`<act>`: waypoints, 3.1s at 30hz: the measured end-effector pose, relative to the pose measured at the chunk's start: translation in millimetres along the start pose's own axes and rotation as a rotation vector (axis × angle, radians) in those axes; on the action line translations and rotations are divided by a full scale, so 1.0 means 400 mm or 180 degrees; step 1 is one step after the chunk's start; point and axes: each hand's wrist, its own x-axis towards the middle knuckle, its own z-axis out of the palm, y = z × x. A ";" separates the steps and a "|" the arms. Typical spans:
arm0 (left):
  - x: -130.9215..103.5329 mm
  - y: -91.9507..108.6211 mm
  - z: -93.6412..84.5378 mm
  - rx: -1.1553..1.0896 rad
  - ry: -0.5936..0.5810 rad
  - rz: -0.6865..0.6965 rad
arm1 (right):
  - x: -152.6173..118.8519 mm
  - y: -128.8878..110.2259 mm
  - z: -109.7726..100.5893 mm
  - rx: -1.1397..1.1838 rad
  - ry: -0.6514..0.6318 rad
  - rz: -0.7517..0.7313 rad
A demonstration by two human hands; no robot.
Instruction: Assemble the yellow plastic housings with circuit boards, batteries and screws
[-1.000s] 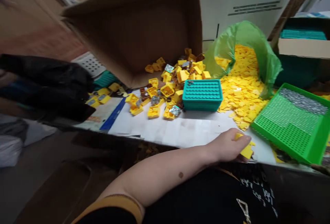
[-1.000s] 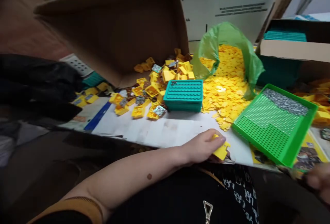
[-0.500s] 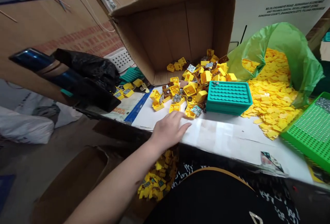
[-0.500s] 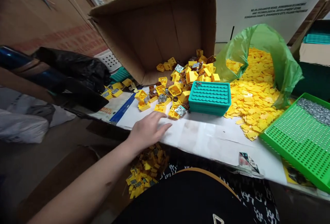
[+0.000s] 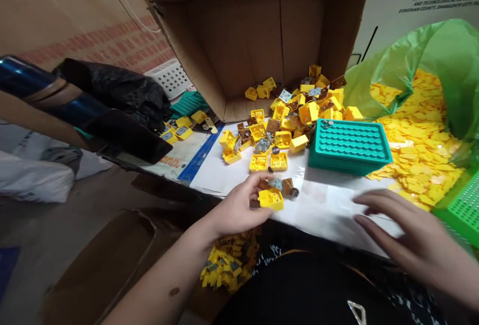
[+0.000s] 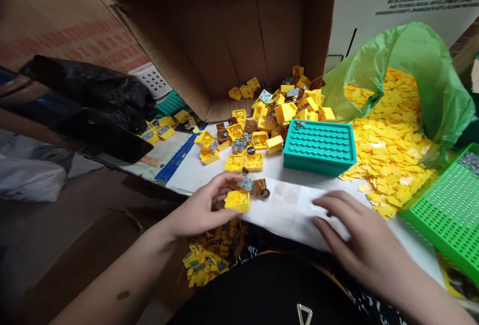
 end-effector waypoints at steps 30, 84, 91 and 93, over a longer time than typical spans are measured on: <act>0.097 0.087 0.052 -0.2518 -0.0504 0.0319 | 0.074 -0.015 0.071 0.0209 0.0175 0.0308; 0.058 0.039 0.203 -0.1841 0.0036 -0.0169 | 0.073 -0.084 0.135 0.1389 0.0026 0.1310; 0.053 0.047 0.233 -0.1227 0.0363 0.0171 | 0.065 -0.080 0.146 -0.0186 0.0309 0.0592; 0.059 0.053 0.232 -0.1564 0.0333 0.0079 | 0.065 -0.078 0.148 -0.0491 0.0312 0.0356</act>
